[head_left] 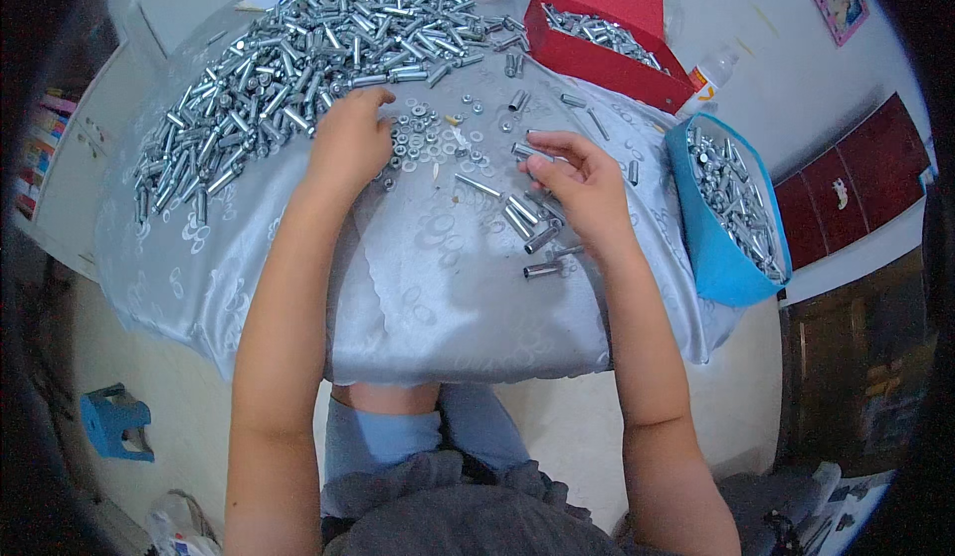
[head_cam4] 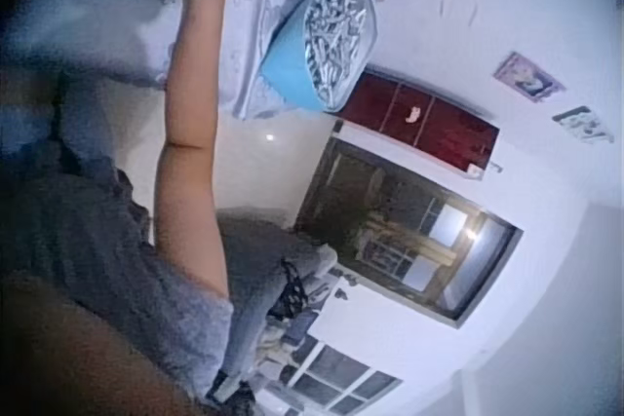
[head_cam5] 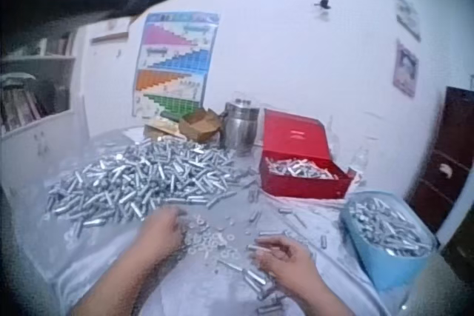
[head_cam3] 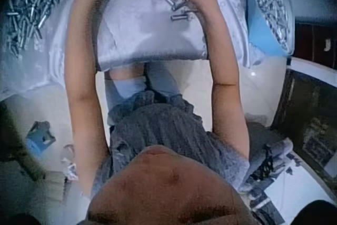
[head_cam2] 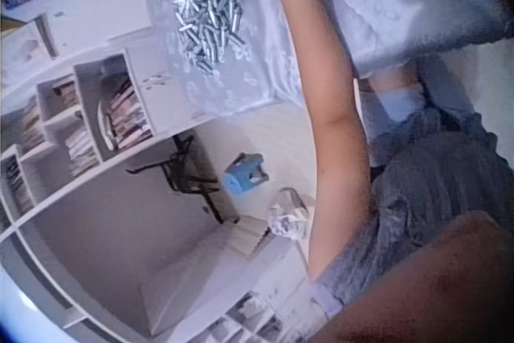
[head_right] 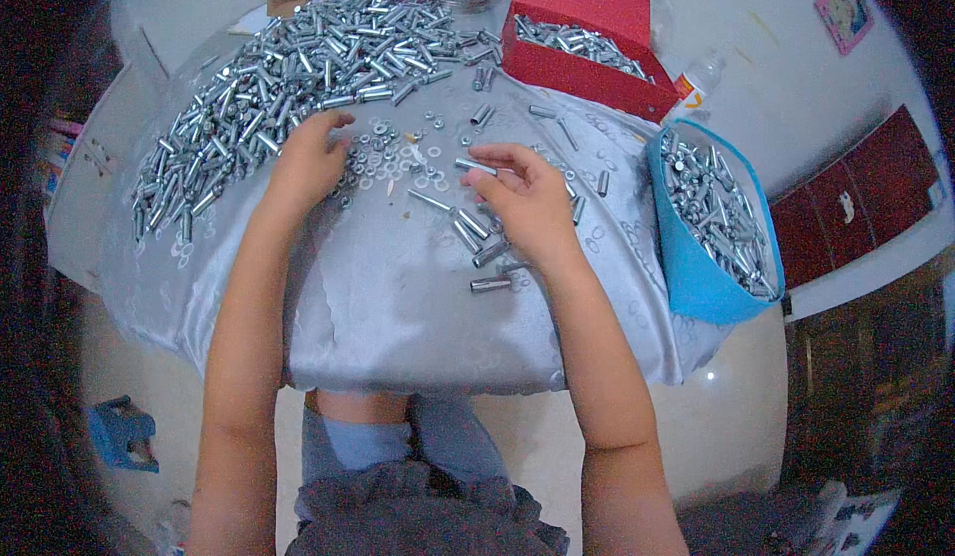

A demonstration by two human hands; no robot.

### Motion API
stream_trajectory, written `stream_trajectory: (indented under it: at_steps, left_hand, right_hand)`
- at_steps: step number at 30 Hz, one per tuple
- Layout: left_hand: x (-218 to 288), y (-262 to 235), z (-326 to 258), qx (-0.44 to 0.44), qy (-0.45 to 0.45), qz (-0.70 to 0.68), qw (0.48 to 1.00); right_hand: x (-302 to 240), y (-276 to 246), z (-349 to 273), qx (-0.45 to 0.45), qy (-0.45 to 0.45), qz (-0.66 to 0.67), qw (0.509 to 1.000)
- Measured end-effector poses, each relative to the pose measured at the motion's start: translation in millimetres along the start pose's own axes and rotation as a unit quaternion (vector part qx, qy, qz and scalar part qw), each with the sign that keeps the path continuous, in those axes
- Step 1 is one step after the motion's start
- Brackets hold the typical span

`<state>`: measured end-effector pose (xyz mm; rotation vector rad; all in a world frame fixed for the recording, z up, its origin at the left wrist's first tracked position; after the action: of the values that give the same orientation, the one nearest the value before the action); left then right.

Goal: The person sits at a table and manually assembles metal fasteners. They pick up cylindrical metal pieces and small washers, then thread the washers onto the pieces one by one. The assembled units are placed on the table surface as the person continues the repetitive assembly process.

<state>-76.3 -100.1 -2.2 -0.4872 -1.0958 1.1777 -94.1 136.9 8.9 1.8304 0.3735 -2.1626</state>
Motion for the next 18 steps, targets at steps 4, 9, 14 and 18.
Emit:
stream_trajectory:
  at_steps: [4, 9, 14, 18]
  left_hand:
    - [-1, 12, -2, -0.046, 0.017, 0.033, 0.998]
    - [50, -3, -15, -0.059, 0.173, -0.085, 0.979]
    - [74, 26, -35, -0.174, 0.286, -0.12, 0.935]
    - [80, 24, -36, -0.144, 0.3, -0.096, 0.938]
  right_hand:
    - [2, -2, 2, 0.008, -0.018, 0.007, 1.0]
    - [2, -5, 2, -0.005, -0.038, -0.074, 0.996]
    - [7, -4, 3, -0.009, -0.021, -0.09, 0.996]
    - [3, -3, 2, -0.011, -0.049, -0.056, 0.997]
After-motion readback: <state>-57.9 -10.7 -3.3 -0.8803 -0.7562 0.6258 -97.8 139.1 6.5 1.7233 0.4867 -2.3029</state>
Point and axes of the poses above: each hand's wrist, its own z-axis towards the middle knuckle, its own y-axis out of the palm, x = y × z, the point moved 5 cm from there along z, towards the middle knuckle, and after that the axes turned 4 degrees about z, right-handed, at the moved point
